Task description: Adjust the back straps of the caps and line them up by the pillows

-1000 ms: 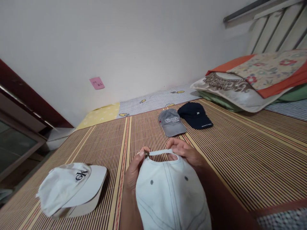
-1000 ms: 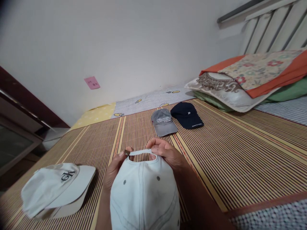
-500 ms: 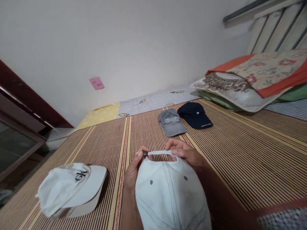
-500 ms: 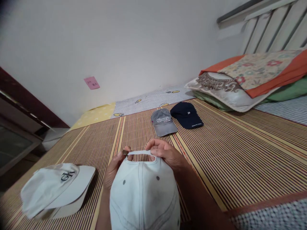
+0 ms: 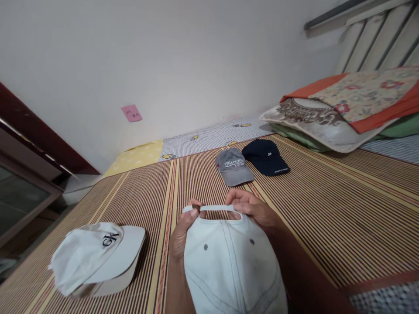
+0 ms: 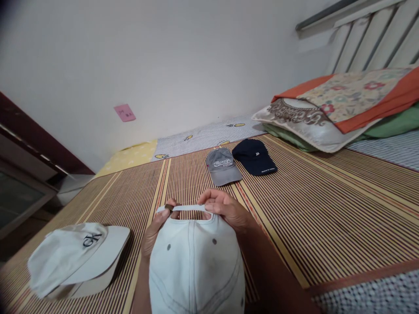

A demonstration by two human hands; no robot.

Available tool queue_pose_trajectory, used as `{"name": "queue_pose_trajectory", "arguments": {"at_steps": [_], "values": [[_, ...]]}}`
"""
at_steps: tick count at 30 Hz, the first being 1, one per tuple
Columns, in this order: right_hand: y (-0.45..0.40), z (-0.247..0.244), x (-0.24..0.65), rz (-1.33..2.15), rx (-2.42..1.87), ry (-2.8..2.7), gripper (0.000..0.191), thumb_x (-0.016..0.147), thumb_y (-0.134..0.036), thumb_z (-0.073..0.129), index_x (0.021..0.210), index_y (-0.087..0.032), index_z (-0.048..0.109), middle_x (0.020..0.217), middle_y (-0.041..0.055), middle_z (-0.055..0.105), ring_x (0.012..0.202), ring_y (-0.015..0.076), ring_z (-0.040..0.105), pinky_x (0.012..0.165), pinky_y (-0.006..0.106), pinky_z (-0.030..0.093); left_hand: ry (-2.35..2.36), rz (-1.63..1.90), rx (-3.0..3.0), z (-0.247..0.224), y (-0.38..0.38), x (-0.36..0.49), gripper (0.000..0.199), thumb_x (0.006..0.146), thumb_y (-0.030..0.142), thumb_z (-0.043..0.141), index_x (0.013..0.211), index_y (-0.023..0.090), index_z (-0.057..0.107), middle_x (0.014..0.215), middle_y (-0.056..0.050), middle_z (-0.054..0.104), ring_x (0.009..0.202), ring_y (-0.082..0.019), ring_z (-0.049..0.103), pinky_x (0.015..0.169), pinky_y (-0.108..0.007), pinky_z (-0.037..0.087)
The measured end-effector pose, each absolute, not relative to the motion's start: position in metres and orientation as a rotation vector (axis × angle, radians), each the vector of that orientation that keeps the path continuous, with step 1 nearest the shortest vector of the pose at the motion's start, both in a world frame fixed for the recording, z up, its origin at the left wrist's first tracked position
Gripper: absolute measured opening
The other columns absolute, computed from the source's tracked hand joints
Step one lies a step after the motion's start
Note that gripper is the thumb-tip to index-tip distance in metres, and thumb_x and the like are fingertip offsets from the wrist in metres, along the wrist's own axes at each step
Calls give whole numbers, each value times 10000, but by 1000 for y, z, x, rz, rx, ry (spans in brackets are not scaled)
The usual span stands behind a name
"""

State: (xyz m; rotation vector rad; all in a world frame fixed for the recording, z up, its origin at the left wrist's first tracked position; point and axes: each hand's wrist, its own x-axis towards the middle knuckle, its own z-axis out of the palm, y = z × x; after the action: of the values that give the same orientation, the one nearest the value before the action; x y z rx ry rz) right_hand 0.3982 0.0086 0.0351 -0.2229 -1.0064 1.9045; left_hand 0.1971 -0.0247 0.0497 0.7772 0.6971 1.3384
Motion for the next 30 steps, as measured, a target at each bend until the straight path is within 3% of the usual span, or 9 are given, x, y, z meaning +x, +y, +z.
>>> {"name": "queue_pose_trajectory", "arguments": {"at_steps": [7, 17, 30], "values": [[9, 33, 398, 1897, -228, -1022, 196, 784, -287, 811, 901, -167, 709, 610, -28, 604, 508, 75, 480, 501, 173, 379, 564, 1369, 707, 47, -24, 201, 269, 720, 318, 845, 865, 201, 651, 714, 32, 517, 672, -85, 549, 700, -160, 496], [7, 36, 399, 1917, -225, -1009, 201, 787, -291, 824, 900, -172, 708, 608, -31, 603, 517, 76, 505, 509, 166, 391, 513, 1350, 679, 58, -29, 203, 208, 766, 245, 824, 877, 162, 668, 741, 20, 583, 629, -39, 548, 637, -82, 467], [8, 36, 399, 1898, -254, -1005, 207, 755, -280, 836, 873, -170, 707, 580, -36, 597, 498, 78, 488, 479, 163, 379, 618, 1349, 761, 51, -23, 195, 280, 750, 282, 848, 916, 203, 637, 739, 32, 602, 619, -75, 568, 631, -157, 490]]}}
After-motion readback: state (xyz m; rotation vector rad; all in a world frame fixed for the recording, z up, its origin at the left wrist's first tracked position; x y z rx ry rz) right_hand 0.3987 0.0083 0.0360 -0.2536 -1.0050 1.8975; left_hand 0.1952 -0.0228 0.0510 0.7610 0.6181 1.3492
